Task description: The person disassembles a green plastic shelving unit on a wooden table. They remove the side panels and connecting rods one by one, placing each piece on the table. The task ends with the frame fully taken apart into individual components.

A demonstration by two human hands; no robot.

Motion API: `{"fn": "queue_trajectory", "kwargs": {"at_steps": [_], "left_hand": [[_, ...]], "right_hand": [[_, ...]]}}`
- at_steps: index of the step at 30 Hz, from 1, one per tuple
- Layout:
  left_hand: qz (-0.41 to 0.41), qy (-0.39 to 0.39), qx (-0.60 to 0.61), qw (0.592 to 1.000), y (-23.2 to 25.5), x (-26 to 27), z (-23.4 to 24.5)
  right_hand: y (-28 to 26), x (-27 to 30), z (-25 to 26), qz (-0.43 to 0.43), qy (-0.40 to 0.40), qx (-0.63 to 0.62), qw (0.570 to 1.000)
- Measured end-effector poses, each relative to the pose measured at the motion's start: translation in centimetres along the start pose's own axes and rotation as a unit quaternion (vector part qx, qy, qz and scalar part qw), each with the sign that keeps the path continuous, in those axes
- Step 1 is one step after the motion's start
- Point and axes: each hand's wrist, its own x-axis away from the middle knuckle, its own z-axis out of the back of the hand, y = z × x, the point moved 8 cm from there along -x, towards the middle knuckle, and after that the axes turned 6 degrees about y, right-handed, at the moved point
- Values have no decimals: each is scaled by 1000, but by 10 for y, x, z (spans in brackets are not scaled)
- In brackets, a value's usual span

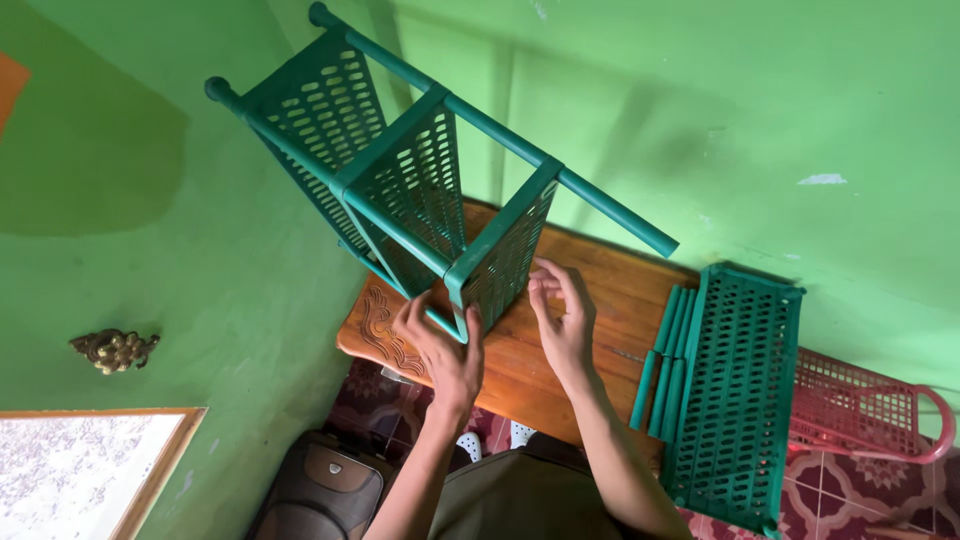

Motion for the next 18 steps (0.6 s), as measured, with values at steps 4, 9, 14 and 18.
{"fn": "queue_trajectory", "kwargs": {"at_steps": [4,9,14,18], "left_hand": [[-127,51,14,991,46,-13,-2],[-243,-39,-35,969,123,-47,-23],[-266,-156,-159,938,151,-99,-82],[-260,-252,-235,902,147,-108,-115]], "right_hand": [[-50,-29,21,153,53,95,982],[-95,-63,46,268,104,327,900],[-81,-98,24,230,-42,415,879],[-48,-112,-2,194,-112,539,812]]}}
